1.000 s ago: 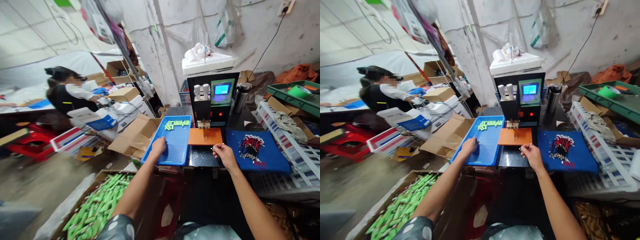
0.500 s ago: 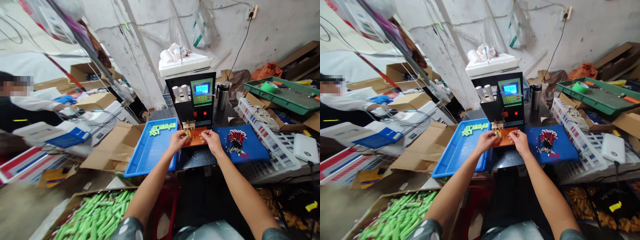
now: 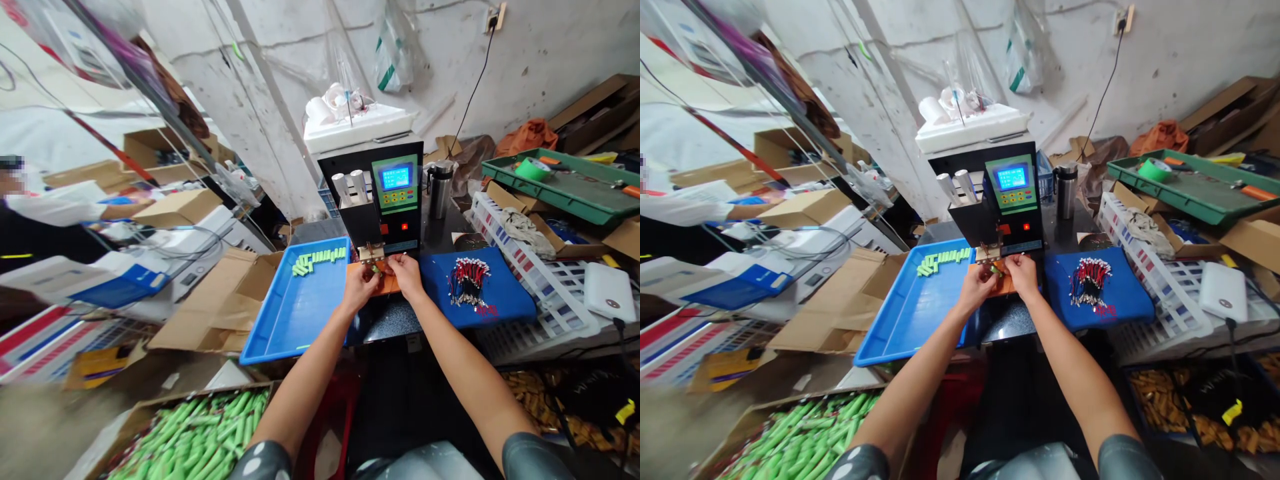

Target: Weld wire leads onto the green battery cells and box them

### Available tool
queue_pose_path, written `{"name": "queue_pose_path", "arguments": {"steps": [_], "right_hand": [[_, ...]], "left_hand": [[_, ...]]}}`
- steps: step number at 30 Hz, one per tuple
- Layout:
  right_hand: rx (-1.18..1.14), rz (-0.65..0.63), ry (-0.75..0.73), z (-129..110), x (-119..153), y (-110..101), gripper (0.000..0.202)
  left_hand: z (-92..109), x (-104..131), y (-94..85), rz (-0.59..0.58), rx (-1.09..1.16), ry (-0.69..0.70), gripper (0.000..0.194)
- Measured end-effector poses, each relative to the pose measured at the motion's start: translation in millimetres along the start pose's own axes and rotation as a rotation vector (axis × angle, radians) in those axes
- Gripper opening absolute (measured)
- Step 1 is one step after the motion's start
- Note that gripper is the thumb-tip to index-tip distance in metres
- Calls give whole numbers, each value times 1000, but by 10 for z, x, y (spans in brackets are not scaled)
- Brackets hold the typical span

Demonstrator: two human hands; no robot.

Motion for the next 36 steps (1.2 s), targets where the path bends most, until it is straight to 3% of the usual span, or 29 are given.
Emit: {"name": "queue_pose_path", "arguments": {"steps": [6,18,26,36], "right_hand": [[27,-37,-27,42,-41,56,27],[169,-108,-121,51,-39,30,30],[139,-140,-84,50,-25,38,34],[352,-137,-236,53,-2,41,26]], "left_hand": [[-79,-10,33,-25,-13,82,20],[-151,-21,40,-30,109,10,24],[-142,-8,24,10,65,-25,24],[-206,-19,27,-11,43,42,27]]}}
Point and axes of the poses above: each hand's wrist, its own x-axis away from the middle knuckle, its own y-axis out of the palm, z = x × y, the point moved 4 cm from there along -x, towards the middle knuckle, and after that the axes turned 9 degrees about z, right-handed, at the moved point
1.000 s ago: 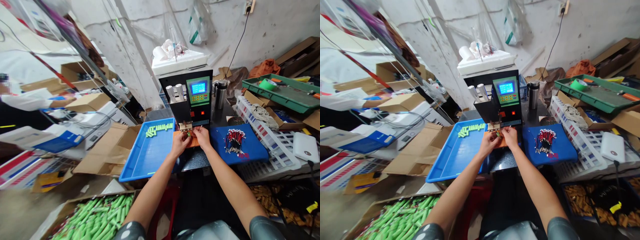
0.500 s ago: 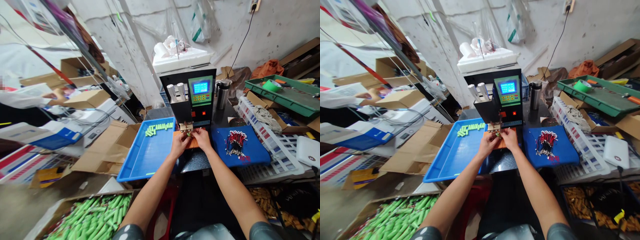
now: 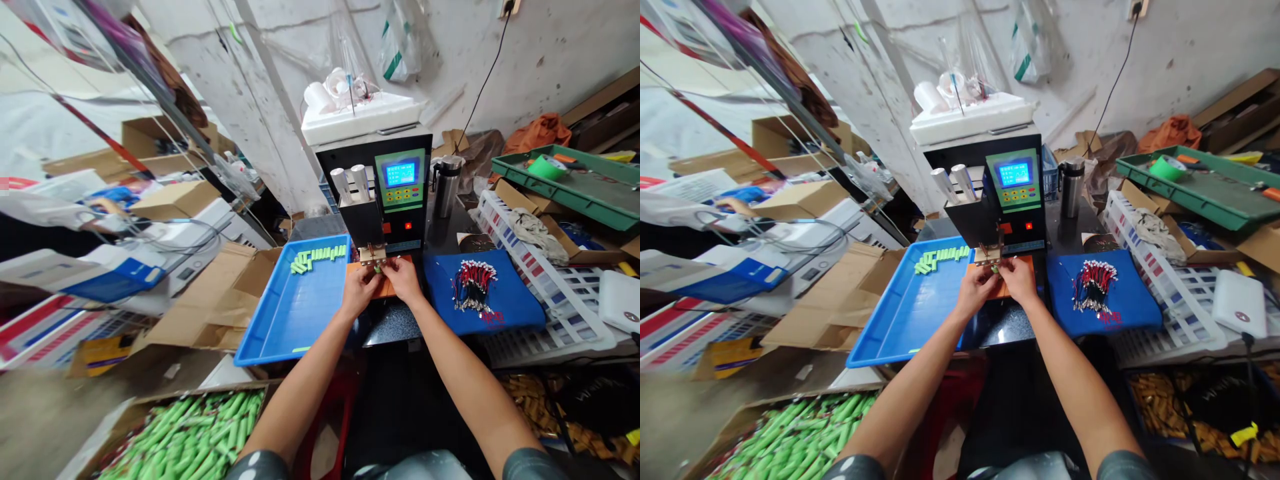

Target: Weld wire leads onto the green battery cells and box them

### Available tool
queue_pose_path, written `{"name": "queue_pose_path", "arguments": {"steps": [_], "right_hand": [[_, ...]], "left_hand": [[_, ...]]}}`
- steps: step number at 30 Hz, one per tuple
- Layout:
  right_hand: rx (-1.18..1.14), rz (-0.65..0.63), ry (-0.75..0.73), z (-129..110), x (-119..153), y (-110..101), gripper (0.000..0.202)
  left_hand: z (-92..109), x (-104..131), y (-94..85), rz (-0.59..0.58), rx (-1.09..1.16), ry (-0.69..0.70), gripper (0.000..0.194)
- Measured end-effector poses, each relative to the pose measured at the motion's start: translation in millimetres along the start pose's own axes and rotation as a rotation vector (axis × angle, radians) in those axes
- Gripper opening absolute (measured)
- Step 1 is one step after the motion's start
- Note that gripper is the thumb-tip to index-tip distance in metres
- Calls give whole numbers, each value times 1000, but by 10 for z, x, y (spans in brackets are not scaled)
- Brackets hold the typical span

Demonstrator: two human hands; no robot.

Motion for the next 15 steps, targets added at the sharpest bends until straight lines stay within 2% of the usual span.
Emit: {"name": "queue_pose_path", "arguments": {"steps": [15], "right_hand": [[41,12,43,24,-1,-2,24]], "left_hand": [[25,13,-7,18,-15,-5,24]]}}
Point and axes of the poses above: each hand's wrist, its own x-axis away from the middle knuckle, its own y-axis out of the palm, z = x × y, the point moved 4 cm from there along -x, towards the middle knuckle, and after that the axes turned 9 degrees about z, right-handed, at the moved point
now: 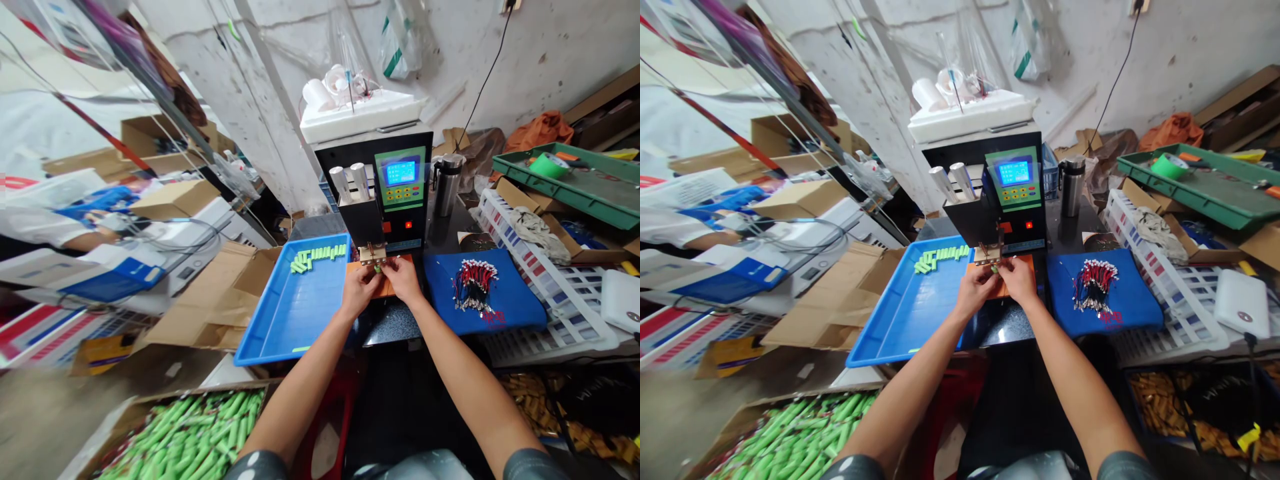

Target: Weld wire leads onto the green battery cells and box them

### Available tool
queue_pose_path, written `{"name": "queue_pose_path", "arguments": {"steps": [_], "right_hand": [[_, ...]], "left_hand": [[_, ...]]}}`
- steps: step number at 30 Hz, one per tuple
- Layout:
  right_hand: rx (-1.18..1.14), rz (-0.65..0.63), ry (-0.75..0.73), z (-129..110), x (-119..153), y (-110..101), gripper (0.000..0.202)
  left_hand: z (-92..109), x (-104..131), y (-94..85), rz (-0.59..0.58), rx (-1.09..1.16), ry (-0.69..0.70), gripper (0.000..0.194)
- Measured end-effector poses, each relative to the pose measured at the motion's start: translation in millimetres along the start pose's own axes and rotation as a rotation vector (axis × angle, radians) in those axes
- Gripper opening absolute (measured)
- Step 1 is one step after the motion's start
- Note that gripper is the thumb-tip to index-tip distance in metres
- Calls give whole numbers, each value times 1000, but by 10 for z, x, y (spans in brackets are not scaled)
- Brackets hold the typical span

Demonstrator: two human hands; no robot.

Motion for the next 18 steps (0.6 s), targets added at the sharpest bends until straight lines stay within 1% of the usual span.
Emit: {"name": "queue_pose_path", "arguments": {"steps": [5,12,18], "right_hand": [[-8,1,-1,8,3,5,23],[-12,-6,-13,11,11,7,21],[-14,3,-1,23,6,8,20]], "left_hand": [[-9,5,-3,-3,0,0,25],[37,8,-22,18,-27,17,24],[13,3,-19,24,-35,17,22]]}}
Point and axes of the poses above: each hand's wrist, its own x-axis away from the middle knuckle, its own y-axis out of the palm, z = x × y, the point moved 4 cm from there along -x, towards the middle knuckle, and after that the axes turned 9 degrees about z, right-handed, at the moved point
